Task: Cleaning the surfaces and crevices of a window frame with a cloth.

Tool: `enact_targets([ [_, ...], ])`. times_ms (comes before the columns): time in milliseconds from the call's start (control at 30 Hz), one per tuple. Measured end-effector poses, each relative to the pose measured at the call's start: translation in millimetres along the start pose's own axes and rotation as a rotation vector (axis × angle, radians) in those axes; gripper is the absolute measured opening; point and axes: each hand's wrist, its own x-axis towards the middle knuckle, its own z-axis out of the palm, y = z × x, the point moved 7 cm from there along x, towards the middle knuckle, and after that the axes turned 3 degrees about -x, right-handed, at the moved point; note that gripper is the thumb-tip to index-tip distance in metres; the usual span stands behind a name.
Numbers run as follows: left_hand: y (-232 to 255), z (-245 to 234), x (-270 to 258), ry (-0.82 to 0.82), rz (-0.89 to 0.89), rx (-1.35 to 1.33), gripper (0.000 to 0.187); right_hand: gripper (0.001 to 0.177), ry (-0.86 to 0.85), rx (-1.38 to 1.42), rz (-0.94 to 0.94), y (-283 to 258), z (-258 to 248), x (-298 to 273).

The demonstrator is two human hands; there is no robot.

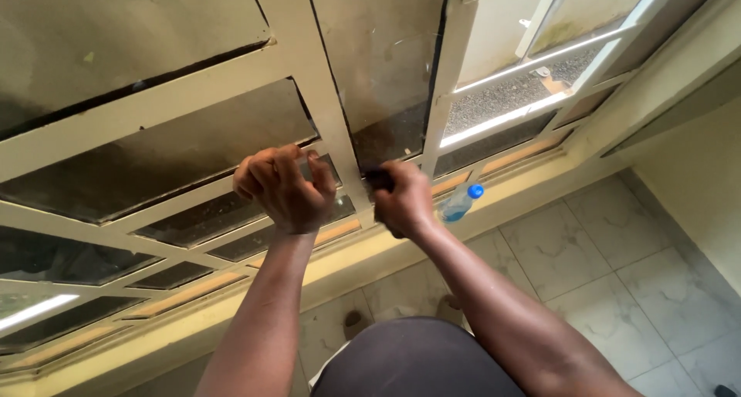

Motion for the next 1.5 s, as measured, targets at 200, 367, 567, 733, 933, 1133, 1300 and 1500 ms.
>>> enact_targets([
  [200, 0, 0, 0, -0.013, -0.041, -0.003, 0.018, 0.032, 0.393, -0.033, -0.077, -13, -52, 21],
  [367, -2, 2, -1, -0.023, -0.046, -0.019, 0.019, 0.045, 0.393, -0.155, -0.267, -21, -33, 15],
  [567, -2, 5, -3, -0.019, -0.009, 0.005, 0.018, 0.042, 0.147, -0.195, -0.16, 10, 7, 1],
  [733, -4, 5, -5, -0.01, 0.015, 0.019, 0.018, 0.036, 0.326, -0.068, -0.153, -12, -23, 7],
  [933, -5, 7, -7, 0.01, 0.011, 0.026, 0.019, 0.038, 0.472, 0.102, -0.264, -44, -30, 19],
  [1133, -3, 4, -5, 0.02, 0.016, 0.023, 0.019, 0.018, 0.221, -0.143, -0.27, -35, 9, -3],
  [1300, -4, 4, -4, 0.019, 0.036, 0.013, 0.02, 0.027, 0.205, -0.041, -0.169, -28, 6, -10],
  [1500, -4, 4, -4, 0.025, 0.038, 0.028, 0.02, 0.03, 0.129, -0.036, -0.194, -23, 21, -5],
])
